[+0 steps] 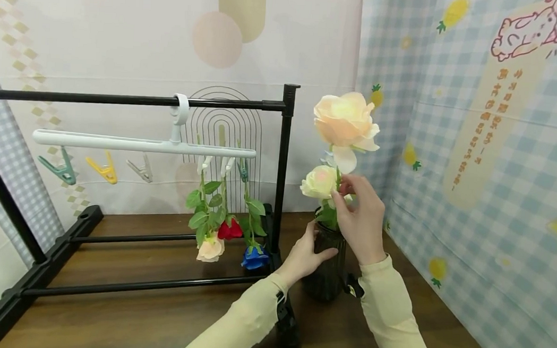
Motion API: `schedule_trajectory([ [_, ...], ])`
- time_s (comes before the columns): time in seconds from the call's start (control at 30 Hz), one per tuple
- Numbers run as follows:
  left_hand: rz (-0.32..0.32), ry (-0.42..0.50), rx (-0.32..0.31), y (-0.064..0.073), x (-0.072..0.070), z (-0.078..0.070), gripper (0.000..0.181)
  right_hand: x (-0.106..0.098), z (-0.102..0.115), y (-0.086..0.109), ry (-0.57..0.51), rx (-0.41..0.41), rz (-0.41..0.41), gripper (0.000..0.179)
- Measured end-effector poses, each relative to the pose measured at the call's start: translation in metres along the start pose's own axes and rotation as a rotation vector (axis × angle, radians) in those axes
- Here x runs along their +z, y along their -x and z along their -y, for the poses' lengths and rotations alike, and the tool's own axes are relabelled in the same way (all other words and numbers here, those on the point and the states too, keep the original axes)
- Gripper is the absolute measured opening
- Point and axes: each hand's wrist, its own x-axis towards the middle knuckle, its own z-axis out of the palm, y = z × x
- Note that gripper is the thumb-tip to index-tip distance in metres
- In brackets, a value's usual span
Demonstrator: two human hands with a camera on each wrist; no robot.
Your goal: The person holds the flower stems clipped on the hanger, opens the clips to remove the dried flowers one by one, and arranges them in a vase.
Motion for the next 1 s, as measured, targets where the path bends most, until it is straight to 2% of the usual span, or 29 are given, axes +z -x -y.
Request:
schedule_trajectory([
  [0.13, -0.009, -0.023, 0.009, 0.001, 0.002, 0.000, 0.082, -0.005, -0.006, 0.009, 0.018, 0.061, -0.011, 0.027],
  [0.23, -0.016, -0.035, 0.016, 0.002, 0.003, 0.000, 0.081, -0.007, -0.011, 0.015, 0.047, 0.076, -0.014, 0.027],
  [0.4, -0.021, -0.042, 0.039, 0.004, 0.004, 0.002, 0.079, -0.003, -0.021, 0.024, 0.079, 0.042, -0.002, 0.028],
  [0.57, -0.022, -0.011, 0.065, 0.005, 0.003, 0.002, 0.078, 0.002, -0.026, 0.031, 0.095, 0.012, 0.059, 0.024],
  [0.77, -0.029, -0.007, 0.051, 0.007, 0.003, 0.001, 0.078, 0.006, -0.031, 0.038, 0.105, 0.008, 0.103, 0.013],
  [1.0, -0.042, -0.048, 0.033, 0.008, 0.004, 0.002, 0.077, 0.006, -0.032, 0.038, 0.176, 0.035, 0.117, 0.018],
])
